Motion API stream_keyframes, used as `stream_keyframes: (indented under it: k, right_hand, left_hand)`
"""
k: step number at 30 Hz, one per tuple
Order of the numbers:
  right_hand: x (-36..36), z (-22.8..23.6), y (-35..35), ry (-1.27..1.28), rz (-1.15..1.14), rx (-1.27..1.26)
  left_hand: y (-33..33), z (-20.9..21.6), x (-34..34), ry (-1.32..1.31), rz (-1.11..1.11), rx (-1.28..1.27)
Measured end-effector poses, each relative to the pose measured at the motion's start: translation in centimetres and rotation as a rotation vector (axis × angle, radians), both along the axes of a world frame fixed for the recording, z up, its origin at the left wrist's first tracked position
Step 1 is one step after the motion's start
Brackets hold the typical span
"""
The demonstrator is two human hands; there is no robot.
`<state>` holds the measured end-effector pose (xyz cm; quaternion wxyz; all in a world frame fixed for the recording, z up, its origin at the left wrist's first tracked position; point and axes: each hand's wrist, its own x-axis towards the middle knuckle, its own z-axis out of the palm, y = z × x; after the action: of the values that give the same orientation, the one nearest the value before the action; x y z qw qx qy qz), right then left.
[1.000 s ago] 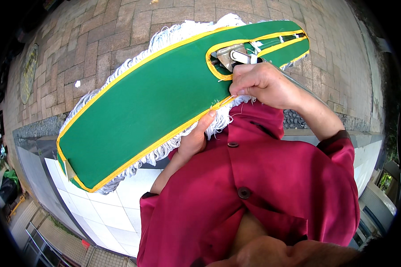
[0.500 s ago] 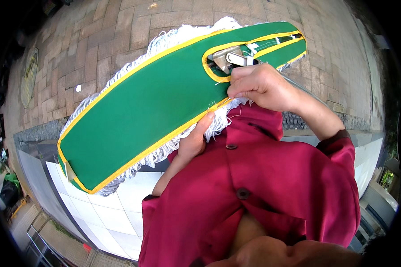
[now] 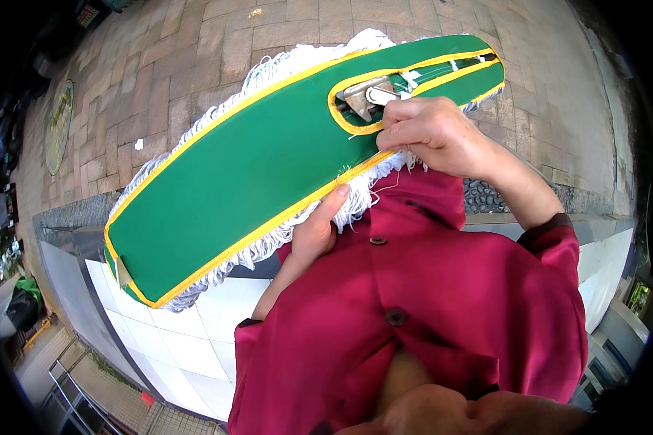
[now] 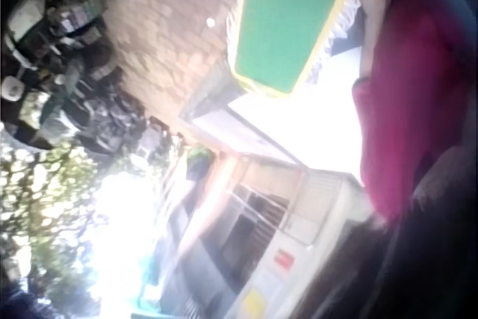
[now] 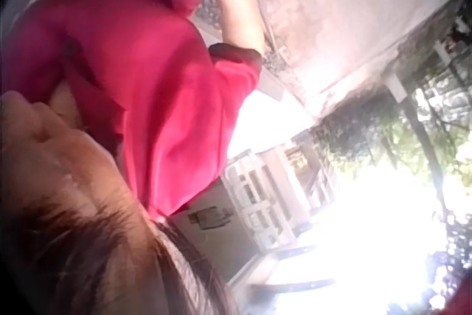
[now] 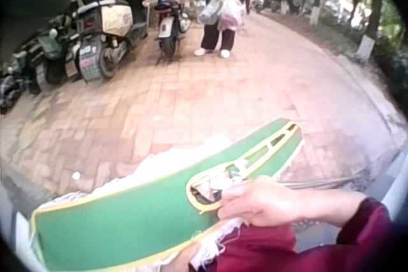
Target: The person is sewing the fringe of a mop head using a needle and thread while sitting on a sidewalk ledge, then uses scissors to cut the thread.
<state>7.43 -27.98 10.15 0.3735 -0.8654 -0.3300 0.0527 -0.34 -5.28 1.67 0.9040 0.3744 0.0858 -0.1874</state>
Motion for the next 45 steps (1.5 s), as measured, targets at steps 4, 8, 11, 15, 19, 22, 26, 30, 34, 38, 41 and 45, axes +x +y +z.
stream_keyframes:
  k: [4, 8, 11, 15, 19, 22, 26, 30, 34, 38, 41, 45]
  right_hand:
    - [0.5, 0.2, 0.2, -0.130, 0.087, -0.057]
    - [1.2, 0.1, 0.4, -0.197, 0.135, -0.090]
    - [1.6, 0.0, 0.4, -0.201, 0.167, -0.092]
    - [2.2, 0.2, 0.5, -0.235, 0.210, -0.117]
    - [2.8, 0.9, 0.8, -0.256, 0.264, -0.157]
    - [3.6, 1.8, 1.5, -0.274, 0.331, -0.229]
    - [5.2, 1.4, 2.3, -0.266, 0.435, -0.237]
    - [6.2, 1.3, 3.0, -0.221, 0.499, -0.220]
    - [7.3, 0.3, 3.3, -0.175, 0.575, -0.144]
    - [8.0, -0.3, 3.6, -0.128, 0.635, -0.153]
    - [8.4, -0.7, 3.9, -0.107, 0.667, -0.131]
    - [8.5, -0.1, 4.5, -0.121, 0.689, -0.162]
  left_hand:
    - [0.0, 0.4, 0.0, 0.008, -0.040, 0.063]
    - [-0.2, 0.1, 0.3, -0.006, -0.054, 0.098]
    - [-0.2, -0.7, 0.3, 0.020, -0.048, 0.112]
    - [-0.3, -0.2, 0.6, -0.014, -0.058, 0.145]
    - [0.0, -0.3, 0.7, -0.094, -0.106, 0.240]
    - [0.3, -0.6, 1.0, -0.136, -0.108, 0.302]
    - [1.0, -1.7, 1.6, -0.217, -0.111, 0.461]
    - [1.0, -1.7, 1.8, -0.280, -0.080, 0.482]
    - [1.3, -2.3, 2.0, -0.364, -0.098, 0.558]
    - [1.4, -2.0, 2.1, -0.345, -0.121, 0.572]
    - [1.5, -1.5, 2.3, -0.365, -0.135, 0.576]
    - [1.7, -1.7, 2.1, -0.299, -0.157, 0.559]
